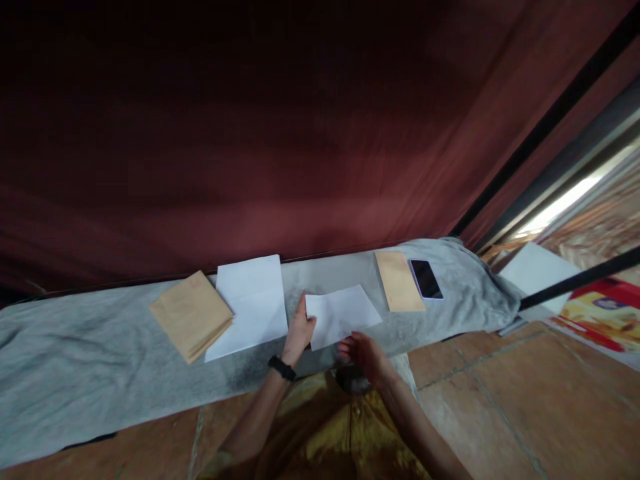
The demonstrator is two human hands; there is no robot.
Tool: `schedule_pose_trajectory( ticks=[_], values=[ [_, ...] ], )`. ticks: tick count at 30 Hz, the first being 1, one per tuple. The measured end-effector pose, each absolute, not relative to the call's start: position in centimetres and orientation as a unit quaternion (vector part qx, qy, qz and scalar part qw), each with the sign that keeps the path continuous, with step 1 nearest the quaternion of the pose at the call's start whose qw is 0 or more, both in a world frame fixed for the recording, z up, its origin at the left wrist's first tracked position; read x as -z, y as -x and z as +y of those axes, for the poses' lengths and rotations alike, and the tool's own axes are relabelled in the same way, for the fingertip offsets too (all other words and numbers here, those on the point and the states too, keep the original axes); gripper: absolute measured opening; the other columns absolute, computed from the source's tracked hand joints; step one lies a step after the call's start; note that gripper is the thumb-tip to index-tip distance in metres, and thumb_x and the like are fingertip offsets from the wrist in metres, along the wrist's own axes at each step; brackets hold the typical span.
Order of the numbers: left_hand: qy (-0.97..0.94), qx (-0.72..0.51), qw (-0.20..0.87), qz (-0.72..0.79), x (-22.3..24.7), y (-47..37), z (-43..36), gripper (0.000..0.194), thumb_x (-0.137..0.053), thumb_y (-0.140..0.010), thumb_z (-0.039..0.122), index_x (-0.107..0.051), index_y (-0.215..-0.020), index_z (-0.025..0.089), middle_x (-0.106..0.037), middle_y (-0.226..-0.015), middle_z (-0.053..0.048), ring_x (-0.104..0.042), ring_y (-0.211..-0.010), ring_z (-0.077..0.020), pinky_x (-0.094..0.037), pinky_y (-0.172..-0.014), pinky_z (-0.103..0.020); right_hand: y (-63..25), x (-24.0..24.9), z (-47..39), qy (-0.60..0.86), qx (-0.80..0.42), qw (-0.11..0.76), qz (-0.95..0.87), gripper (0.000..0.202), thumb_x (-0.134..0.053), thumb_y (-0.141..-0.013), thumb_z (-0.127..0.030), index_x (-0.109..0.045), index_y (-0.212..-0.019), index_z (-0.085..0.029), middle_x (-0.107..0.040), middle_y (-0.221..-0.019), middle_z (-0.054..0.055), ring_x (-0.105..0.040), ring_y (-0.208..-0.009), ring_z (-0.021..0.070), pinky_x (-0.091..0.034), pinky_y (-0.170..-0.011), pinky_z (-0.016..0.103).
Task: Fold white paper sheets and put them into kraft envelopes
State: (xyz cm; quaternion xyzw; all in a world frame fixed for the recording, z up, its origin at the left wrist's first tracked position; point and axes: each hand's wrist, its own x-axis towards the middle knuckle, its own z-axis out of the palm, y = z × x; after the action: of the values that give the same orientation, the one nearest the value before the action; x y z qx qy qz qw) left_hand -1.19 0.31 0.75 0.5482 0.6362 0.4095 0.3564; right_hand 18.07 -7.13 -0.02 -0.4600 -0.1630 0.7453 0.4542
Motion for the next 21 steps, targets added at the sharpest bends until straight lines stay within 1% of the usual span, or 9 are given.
schedule_pose_trajectory(
  ticks=[3, 5, 6, 8, 10, 12, 15, 18, 21],
  values=[
    [-0.611, -0.334, 0.283, 0.66, -0.5, 1.9, 0.6, 0.078, -0.053, -0.079, 0.008, -0.034, -0.154, 0.016, -0.068, -0.126, -0.014, -0.069, -0.103, -0.0275, -0.053, -0.097, -0.042, -18.4, 0.6, -8.1, 0.457, -0.778, 0.387, -0.191, 0.031, -0.07, -0.078, -0.045, -0.069, -0.09, -0.017, -0.074, -0.089, 0.008, -0.065, -0.066, 0.0139, -0.05, -0.061, 0.026],
    [-0.64, -0.302, 0.234, 0.667, -0.5, 1.9, 0.5, 0.072, -0.051, -0.081, 0.007, -0.038, -0.152, 0.014, -0.064, -0.13, -0.016, -0.066, -0.111, -0.0281, -0.051, -0.101, -0.043, -18.6, 0.4, -8.3, 0.467, -0.763, 0.371, -0.252, 0.037, -0.07, -0.079, -0.051, -0.071, -0.094, -0.017, -0.074, -0.087, 0.008, -0.063, -0.063, 0.0137, -0.05, -0.061, 0.026],
    [-0.652, -0.29, 0.202, 0.671, -0.5, 1.7, 0.3, 0.068, -0.05, -0.082, 0.007, -0.042, -0.149, 0.013, -0.062, -0.134, -0.017, -0.063, -0.117, -0.0287, -0.05, -0.104, -0.044, -18.7, 0.2, -8.1, 0.477, -0.737, 0.376, -0.295, 0.04, -0.068, -0.08, -0.055, -0.071, -0.095, -0.017, -0.074, -0.088, 0.008, -0.063, -0.066, 0.0151, -0.051, -0.063, 0.028],
    [-0.672, -0.274, 0.123, 0.677, -0.5, 1.1, -0.2, 0.059, -0.048, -0.087, 0.01, -0.047, -0.145, 0.014, -0.054, -0.144, -0.018, -0.053, -0.131, -0.031, -0.044, -0.109, -0.049, -18.8, -0.4, -7.3, 0.512, -0.639, 0.412, -0.399, 0.045, -0.062, -0.084, -0.059, -0.073, -0.1, -0.019, -0.075, -0.098, 0.009, -0.068, -0.082, 0.0205, -0.054, -0.075, 0.033],
    [-0.701, -0.26, 0.057, 0.661, -0.2, -0.1, -0.9, 0.052, -0.044, -0.093, 0.016, -0.047, -0.145, 0.015, -0.043, -0.154, -0.018, -0.04, -0.143, -0.0331, -0.037, -0.114, -0.054, -18.8, -0.9, -6.0, 0.55, -0.499, 0.447, -0.498, 0.047, -0.052, -0.091, -0.059, -0.071, -0.113, -0.022, -0.073, -0.116, 0.009, -0.065, -0.108, 0.025, -0.051, -0.095, 0.039],
    [-0.749, -0.238, 0.046, 0.617, 0.4, -1.6, -1.3, 0.051, -0.04, -0.096, 0.019, -0.045, -0.146, 0.012, -0.038, -0.158, -0.018, -0.03, -0.149, -0.0319, -0.032, -0.119, -0.053, -18.5, -1.0, -4.4, 0.567, -0.382, 0.443, -0.58, 0.051, -0.041, -0.099, -0.055, -0.064, -0.13, -0.022, -0.065, -0.133, 0.01, -0.057, -0.127, 0.0254, -0.042, -0.11, 0.043],
    [-0.794, -0.2, 0.066, 0.571, 1.9, -3.8, -1.4, 0.057, -0.038, -0.096, 0.017, -0.035, -0.153, 0.011, -0.035, -0.16, -0.017, -0.025, -0.151, -0.0294, -0.028, -0.121, -0.053, -17.7, -0.4, -2.0, 0.547, -0.269, 0.374, -0.699, 0.054, -0.03, -0.104, -0.047, -0.054, -0.143, -0.018, -0.051, -0.15, 0.012, -0.042, -0.142, 0.0243, -0.031, -0.12, 0.048],
    [-0.799, -0.171, 0.078, 0.571, 3.1, -4.7, -1.0, 0.061, -0.038, -0.095, 0.018, -0.029, -0.156, 0.012, -0.032, -0.161, -0.017, -0.023, -0.152, -0.0287, -0.024, -0.123, -0.053, -17.1, 0.6, -0.3, 0.535, -0.189, 0.276, -0.776, 0.052, -0.027, -0.105, -0.039, -0.048, -0.148, -0.018, -0.047, -0.154, 0.011, -0.037, -0.146, 0.0229, -0.026, -0.122, 0.048],
    [-0.797, -0.167, 0.08, 0.575, 3.3, -4.6, -0.6, 0.062, -0.037, -0.095, 0.018, -0.028, -0.156, 0.012, -0.031, -0.162, -0.016, -0.019, -0.153, -0.028, -0.022, -0.123, -0.054, -17.1, 1.5, 0.5, 0.542, -0.127, 0.219, -0.801, 0.049, -0.029, -0.106, -0.035, -0.046, -0.149, -0.02, -0.046, -0.155, 0.01, -0.036, -0.147, 0.0229, -0.024, -0.122, 0.049]
  ],
)
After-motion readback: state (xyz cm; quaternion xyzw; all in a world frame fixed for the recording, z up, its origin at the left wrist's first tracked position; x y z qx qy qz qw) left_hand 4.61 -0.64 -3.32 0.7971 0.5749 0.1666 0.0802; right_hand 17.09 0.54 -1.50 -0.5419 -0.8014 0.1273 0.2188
